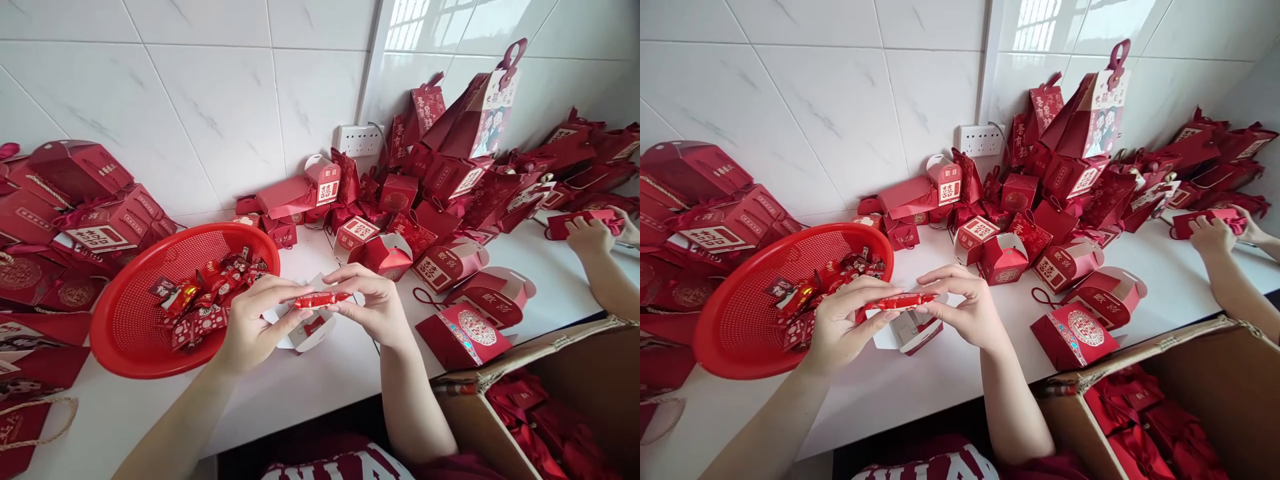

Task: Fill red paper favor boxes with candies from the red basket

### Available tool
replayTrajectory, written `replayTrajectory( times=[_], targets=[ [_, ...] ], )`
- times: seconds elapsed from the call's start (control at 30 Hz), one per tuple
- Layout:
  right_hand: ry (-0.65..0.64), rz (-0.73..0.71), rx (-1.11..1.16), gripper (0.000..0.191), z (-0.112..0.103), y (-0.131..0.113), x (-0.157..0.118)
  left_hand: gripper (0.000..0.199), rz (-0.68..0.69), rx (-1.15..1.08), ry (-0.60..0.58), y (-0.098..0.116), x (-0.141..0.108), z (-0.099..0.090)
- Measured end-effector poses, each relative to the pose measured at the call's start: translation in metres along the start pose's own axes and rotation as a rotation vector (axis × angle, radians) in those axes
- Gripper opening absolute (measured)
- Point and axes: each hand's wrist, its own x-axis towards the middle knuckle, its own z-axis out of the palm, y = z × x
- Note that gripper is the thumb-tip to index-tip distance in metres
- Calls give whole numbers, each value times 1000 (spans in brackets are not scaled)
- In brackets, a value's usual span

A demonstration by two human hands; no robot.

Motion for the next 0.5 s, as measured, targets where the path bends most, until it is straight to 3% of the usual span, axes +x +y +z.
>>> replayTrajectory(
  times=[0.13, 0.3, 0.4, 0.5],
  targets=[
    [-36, -65, -11, 22, 4, -1, -3, 30, 66, 38, -14, 4, -4, -7],
    [-188, 82, 7, 25, 6, 3, -8, 25, 38, 120, -31, 7, -5, -4],
    [-50, 200, 20, 16, 2, 15, -12, 31, -48, 139, -29, 5, -8, 0],
    [205, 304, 124, 15, -7, 29, -18, 9, -61, 166, -91, 2, -10, 1]
  ],
)
